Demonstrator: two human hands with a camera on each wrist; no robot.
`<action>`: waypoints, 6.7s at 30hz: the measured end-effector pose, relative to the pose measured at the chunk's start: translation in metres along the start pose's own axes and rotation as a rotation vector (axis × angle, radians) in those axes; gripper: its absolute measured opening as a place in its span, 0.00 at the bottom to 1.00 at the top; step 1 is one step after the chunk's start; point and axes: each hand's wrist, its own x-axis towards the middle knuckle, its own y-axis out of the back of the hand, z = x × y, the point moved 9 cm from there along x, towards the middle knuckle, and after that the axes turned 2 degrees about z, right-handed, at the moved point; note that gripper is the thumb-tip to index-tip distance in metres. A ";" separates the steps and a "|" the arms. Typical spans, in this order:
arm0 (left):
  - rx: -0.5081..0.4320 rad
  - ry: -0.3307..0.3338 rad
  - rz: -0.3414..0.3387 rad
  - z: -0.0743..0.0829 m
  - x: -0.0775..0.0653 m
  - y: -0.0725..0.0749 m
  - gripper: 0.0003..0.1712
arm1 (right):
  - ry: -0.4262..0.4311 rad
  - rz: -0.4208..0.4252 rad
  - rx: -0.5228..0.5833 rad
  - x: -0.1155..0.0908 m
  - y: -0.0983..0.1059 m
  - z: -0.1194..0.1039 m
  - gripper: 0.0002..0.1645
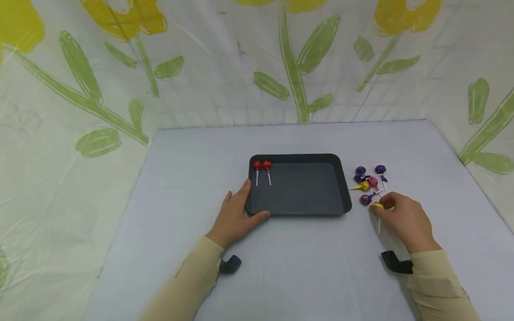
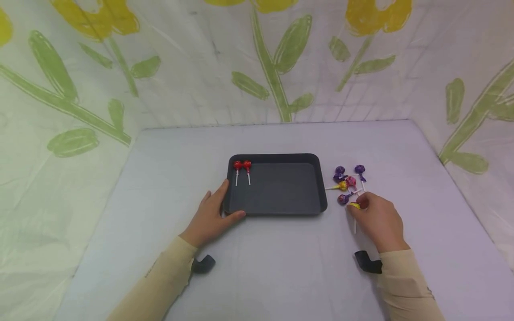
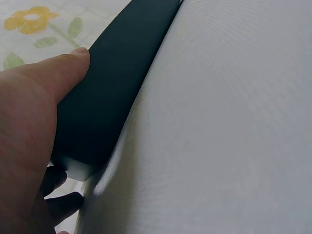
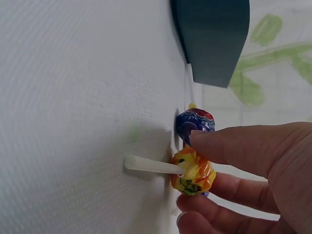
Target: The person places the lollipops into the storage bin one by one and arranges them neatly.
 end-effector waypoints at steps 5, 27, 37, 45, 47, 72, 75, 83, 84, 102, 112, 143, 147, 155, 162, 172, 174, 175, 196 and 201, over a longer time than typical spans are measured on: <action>0.007 -0.005 0.004 0.001 0.000 0.000 0.66 | -0.016 -0.020 -0.007 0.000 -0.002 0.000 0.25; -0.010 -0.008 0.006 0.001 -0.001 0.001 0.66 | -0.044 0.005 -0.026 0.001 -0.002 0.000 0.24; -0.011 -0.014 0.005 0.001 -0.001 0.002 0.66 | -0.014 0.035 -0.015 0.001 0.006 -0.015 0.26; -0.001 -0.015 -0.002 0.000 -0.001 0.000 0.66 | -0.002 0.048 0.001 0.003 0.007 -0.029 0.28; -0.002 -0.016 -0.001 0.000 -0.001 0.000 0.66 | 0.001 0.050 0.000 0.004 0.007 -0.031 0.28; 0.002 -0.017 0.001 -0.001 -0.002 0.001 0.67 | 0.113 0.077 -0.018 0.015 0.011 -0.064 0.25; 0.002 -0.017 0.000 -0.001 -0.002 0.001 0.67 | 0.125 0.079 -0.015 0.016 0.011 -0.069 0.24; 0.005 -0.016 0.006 -0.001 -0.002 0.002 0.66 | 0.140 0.083 -0.005 0.021 0.014 -0.086 0.23; 0.004 -0.018 0.007 -0.001 -0.002 0.002 0.66 | 0.142 0.084 -0.003 0.021 0.014 -0.088 0.23; 0.018 -0.027 0.007 -0.004 -0.002 0.000 0.66 | 0.191 0.093 0.027 0.028 0.011 -0.116 0.22; -0.005 -0.018 -0.002 -0.001 -0.002 0.000 0.66 | 0.205 0.071 0.030 0.031 0.004 -0.127 0.19; 0.003 -0.029 0.005 0.000 -0.003 0.003 0.65 | 0.298 0.066 0.112 0.051 -0.014 -0.173 0.18; 0.012 -0.027 0.000 0.000 -0.003 0.003 0.65 | 0.307 0.064 0.115 0.054 -0.018 -0.178 0.18; 0.013 -0.024 0.003 0.001 -0.003 0.004 0.64 | 0.295 0.047 0.145 0.063 -0.029 -0.182 0.17; 0.021 -0.023 0.000 0.000 -0.003 0.003 0.64 | 0.300 0.026 0.173 0.066 -0.036 -0.187 0.17; 0.016 -0.025 0.004 0.001 -0.003 0.004 0.65 | 0.296 0.023 0.187 0.075 -0.039 -0.195 0.17; 0.016 -0.024 0.000 0.001 -0.003 0.004 0.65 | 0.299 0.023 0.187 0.076 -0.040 -0.196 0.18; 0.016 -0.024 -0.003 0.000 -0.003 0.004 0.65 | 0.299 0.021 0.186 0.077 -0.041 -0.197 0.18; 0.017 -0.020 -0.006 0.000 -0.003 0.003 0.65 | 0.296 -0.006 0.141 0.089 -0.051 -0.220 0.19; 0.010 -0.023 -0.004 0.001 -0.003 0.003 0.65 | 0.298 -0.007 0.128 0.092 -0.056 -0.224 0.20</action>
